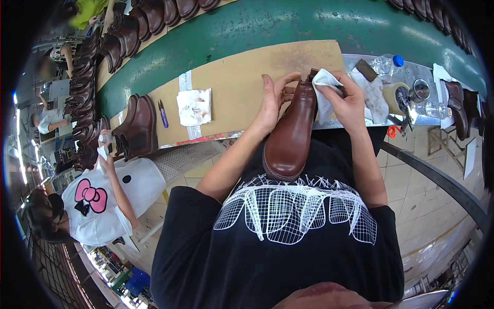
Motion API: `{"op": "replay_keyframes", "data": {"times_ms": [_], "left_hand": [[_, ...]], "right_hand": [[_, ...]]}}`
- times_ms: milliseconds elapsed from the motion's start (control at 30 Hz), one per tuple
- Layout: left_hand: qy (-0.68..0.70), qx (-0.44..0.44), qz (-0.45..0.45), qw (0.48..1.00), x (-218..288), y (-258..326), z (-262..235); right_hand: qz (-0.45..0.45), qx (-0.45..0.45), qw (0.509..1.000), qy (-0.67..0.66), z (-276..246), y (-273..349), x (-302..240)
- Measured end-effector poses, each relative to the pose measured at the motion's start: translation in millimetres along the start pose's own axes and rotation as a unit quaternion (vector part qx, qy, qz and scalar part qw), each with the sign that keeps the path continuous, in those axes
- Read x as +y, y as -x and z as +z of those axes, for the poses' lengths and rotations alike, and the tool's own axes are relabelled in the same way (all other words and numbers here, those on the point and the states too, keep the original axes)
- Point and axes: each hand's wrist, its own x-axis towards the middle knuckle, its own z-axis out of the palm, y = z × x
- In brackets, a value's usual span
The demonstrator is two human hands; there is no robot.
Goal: Wiping and applying finish to brown leather boots on a manufacturing line using a cloth and spray tool.
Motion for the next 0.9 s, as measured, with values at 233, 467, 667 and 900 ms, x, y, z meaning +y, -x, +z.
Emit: {"op": "replay_keyframes", "data": {"times_ms": [233,467,667,900], "left_hand": [[0.215,0.059,-0.269,0.937,-20.6,53.5,-21.0],[0.408,-0.013,-0.357,0.84,-29.3,49.2,-34.6],[0.546,0.003,-0.406,0.733,-34.0,43.8,-34.6],[0.589,0.033,-0.363,0.721,-22.3,46.1,-25.2]], "right_hand": [[0.1,-0.013,0.983,-0.155,-4.2,13.4,27.7],[0.107,-0.029,0.984,-0.139,-1.9,10.8,14.5],[0.106,-0.049,0.988,-0.1,-0.6,13.2,13.4],[0.142,-0.073,0.977,-0.143,3.0,17.1,8.2]]}}
